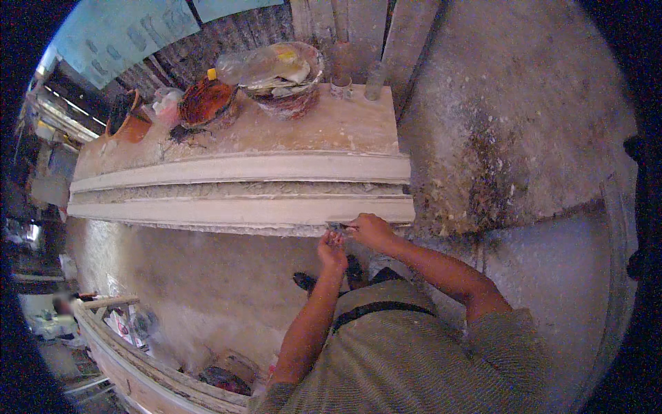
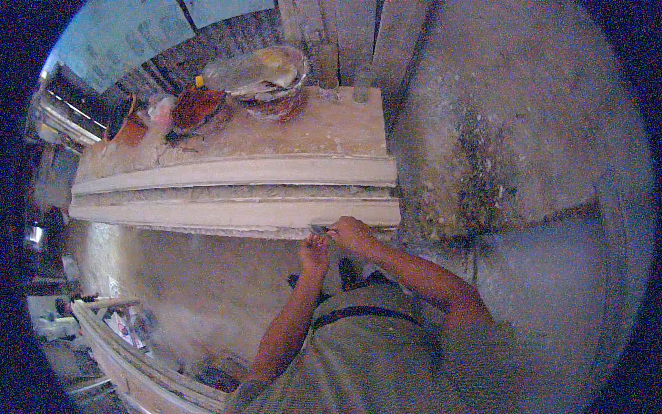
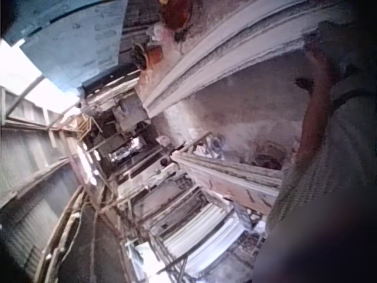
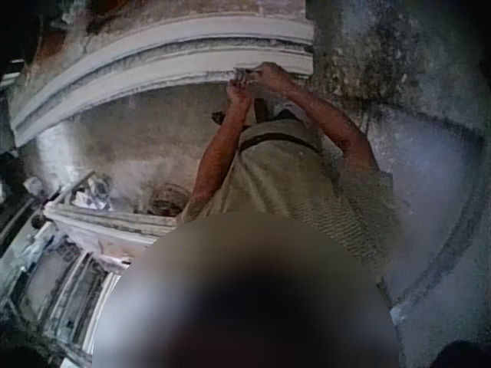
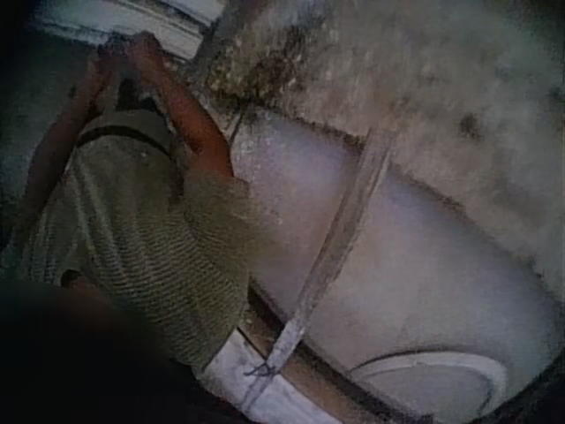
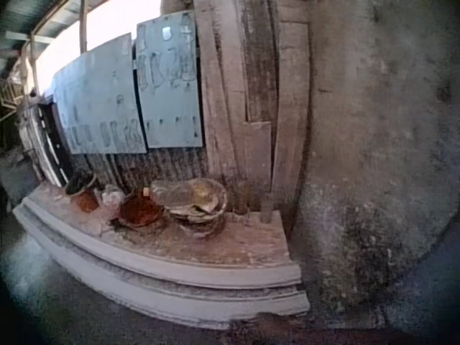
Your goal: The person uses a small metal scraper to remove dried material from the grooves and edges of long white wooden moldings resting on a workbench. The person works along the length of the pieces, occasionally adjusting their position.
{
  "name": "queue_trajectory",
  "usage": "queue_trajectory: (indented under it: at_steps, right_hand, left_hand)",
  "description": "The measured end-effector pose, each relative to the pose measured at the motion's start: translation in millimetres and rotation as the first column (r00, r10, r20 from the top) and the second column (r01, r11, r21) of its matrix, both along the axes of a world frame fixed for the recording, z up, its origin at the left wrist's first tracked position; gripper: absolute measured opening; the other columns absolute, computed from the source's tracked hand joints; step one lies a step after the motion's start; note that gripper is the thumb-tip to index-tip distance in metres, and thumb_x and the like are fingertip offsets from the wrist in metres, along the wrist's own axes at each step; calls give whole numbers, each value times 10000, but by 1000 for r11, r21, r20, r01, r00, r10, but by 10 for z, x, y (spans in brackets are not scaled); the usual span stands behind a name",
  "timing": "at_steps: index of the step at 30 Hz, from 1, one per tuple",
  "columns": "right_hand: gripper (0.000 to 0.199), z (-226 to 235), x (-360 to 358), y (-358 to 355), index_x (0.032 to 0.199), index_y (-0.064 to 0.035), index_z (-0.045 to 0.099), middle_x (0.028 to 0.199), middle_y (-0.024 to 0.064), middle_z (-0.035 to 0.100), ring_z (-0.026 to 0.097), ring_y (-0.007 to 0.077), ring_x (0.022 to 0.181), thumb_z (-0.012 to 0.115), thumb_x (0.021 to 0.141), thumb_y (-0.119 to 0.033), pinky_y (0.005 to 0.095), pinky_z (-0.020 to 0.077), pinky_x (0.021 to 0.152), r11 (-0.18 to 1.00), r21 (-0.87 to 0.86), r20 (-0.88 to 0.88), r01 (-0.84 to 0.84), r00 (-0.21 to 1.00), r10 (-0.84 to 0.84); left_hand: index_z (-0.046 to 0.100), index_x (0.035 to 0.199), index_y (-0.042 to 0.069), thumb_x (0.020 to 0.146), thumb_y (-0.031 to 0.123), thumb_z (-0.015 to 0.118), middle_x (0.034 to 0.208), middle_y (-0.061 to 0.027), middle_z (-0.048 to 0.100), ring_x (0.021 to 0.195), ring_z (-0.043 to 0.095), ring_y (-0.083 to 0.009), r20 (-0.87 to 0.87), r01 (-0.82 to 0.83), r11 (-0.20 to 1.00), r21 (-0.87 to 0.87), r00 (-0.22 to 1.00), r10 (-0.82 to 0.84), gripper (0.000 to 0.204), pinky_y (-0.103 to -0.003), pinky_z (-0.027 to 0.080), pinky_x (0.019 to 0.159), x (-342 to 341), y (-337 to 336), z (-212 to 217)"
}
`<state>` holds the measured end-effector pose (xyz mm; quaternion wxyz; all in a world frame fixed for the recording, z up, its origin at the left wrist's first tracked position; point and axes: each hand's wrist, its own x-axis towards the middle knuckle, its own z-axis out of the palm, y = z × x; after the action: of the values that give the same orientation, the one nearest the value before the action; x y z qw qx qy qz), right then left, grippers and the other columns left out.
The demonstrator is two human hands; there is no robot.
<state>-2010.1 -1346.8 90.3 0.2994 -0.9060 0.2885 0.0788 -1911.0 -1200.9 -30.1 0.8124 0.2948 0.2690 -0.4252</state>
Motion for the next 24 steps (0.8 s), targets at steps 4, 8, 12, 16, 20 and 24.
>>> queue_trajectory:
  at_steps: [4,8,12,16,20,24]
  right_hand:
    - [278,137,-340,-192,1151,-186,744,1074,89,661,688,299,970,657,957,-364,448,565,788,950,-201,43,-239,967,252]
    - [259,276,-1024,-505,1173,-224,720,1100,57,647,691,277,911,638,976,-371,456,559,718,843,-384,-283,-376,917,279]
    - [243,335,-1241,-590,1152,-203,714,1088,55,644,695,278,857,638,979,-356,467,560,699,869,-392,-11,-301,946,323]
    - [227,225,-892,-501,1143,-191,711,1086,42,638,698,273,848,644,975,-328,473,565,678,880,-340,47,-330,929,366]
    - [251,89,-532,-390,1173,-192,702,1088,50,628,700,272,856,653,964,-322,469,574,683,864,-341,163,-371,882,443]
    - [266,234,-650,-486,1179,-193,702,1089,67,625,697,281,849,644,958,-329,473,575,688,887,-258,-130,-382,924,360]
  left_hand:
    - [595,1006,106,1020,250,521,902,-41,612,834,592,-210,20,-49,997,60,999,48,162,-361,504,762,42,62,-41]
    - [595,1003,99,1010,237,525,910,-42,612,850,588,-207,50,-34,996,-77,998,38,155,-346,492,774,112,238,-150]
    - [600,999,91,1009,222,519,938,-40,617,889,595,-207,-38,-18,996,82,999,22,155,-331,500,835,107,327,-173]
    - [604,1006,82,1020,215,503,941,-44,622,914,608,-209,29,-16,998,66,999,14,167,-342,515,873,38,282,-80]
    - [609,1012,82,1023,219,512,936,-48,628,917,613,-208,-16,-10,993,116,1000,12,168,-354,518,872,40,260,-47]
    - [617,997,90,1007,216,550,936,-47,634,919,616,-206,41,28,999,26,999,-29,142,-361,520,866,160,354,-152]
